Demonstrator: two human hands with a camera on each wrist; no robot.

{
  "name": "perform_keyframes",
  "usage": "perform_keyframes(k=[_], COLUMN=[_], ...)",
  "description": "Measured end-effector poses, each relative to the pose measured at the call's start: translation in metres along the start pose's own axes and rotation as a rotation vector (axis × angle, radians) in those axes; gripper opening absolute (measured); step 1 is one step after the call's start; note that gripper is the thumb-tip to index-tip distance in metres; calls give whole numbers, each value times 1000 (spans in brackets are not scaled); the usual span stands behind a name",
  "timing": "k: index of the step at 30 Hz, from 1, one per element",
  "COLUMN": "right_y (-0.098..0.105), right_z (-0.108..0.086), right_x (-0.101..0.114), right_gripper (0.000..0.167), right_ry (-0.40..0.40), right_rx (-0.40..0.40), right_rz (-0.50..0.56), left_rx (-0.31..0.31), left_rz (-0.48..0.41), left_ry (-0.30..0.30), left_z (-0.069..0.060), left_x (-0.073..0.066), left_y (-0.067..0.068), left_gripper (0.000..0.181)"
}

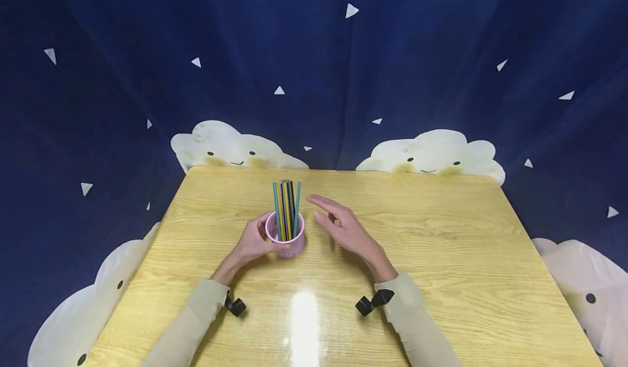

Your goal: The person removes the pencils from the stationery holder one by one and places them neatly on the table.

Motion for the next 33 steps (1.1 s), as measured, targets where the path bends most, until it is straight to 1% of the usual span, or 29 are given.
perform_keyframes(k=[5, 10, 15, 20, 24, 25, 31, 32, 33], right_y=[-1, -10, -20, -32, -41, -43, -49, -48, -47], right_z=[9, 14, 13, 11, 11, 11, 15, 15, 15], right_x=[2, 0, -4, -6, -6, -6, -6, -5, -4], right_gripper=[41, 41, 42, 44, 44, 44, 45, 45, 44], right_ry=[-4, -16, -15, -39, -49, -49, -61, -65, -65], right_rx=[-8, 17, 35, 74, 101, 105, 129, 129, 127], right_rz=[41, 82, 103, 132, 134, 134, 122, 121, 119], left_rx=[9, 4, 15, 2, 11, 13, 17, 20, 22], left_rz=[62, 121, 126, 135, 148, 147, 137, 134, 132], left_ry=[15, 29, 25, 50, 63, 65, 49, 48, 49], left_z=[0, -1, 1, 0, -1, -2, -8, -9, -9], left_x=[-3, -3, -4, -2, -3, -5, -37, -41, -42], left_y=[4, 7, 5, 5, 4, 4, 2, 1, 0], left_gripper=[84, 85, 86, 89, 90, 90, 83, 82, 82])
Point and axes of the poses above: each hand's wrist, its own z-axis towards the middle knuckle, its own y-axis out of the back of the hand, x = y × z, the point moved 6 cm from there along z, towards the middle knuckle, and after that the axes turned 4 degrees about y, right-handed, at the moved point
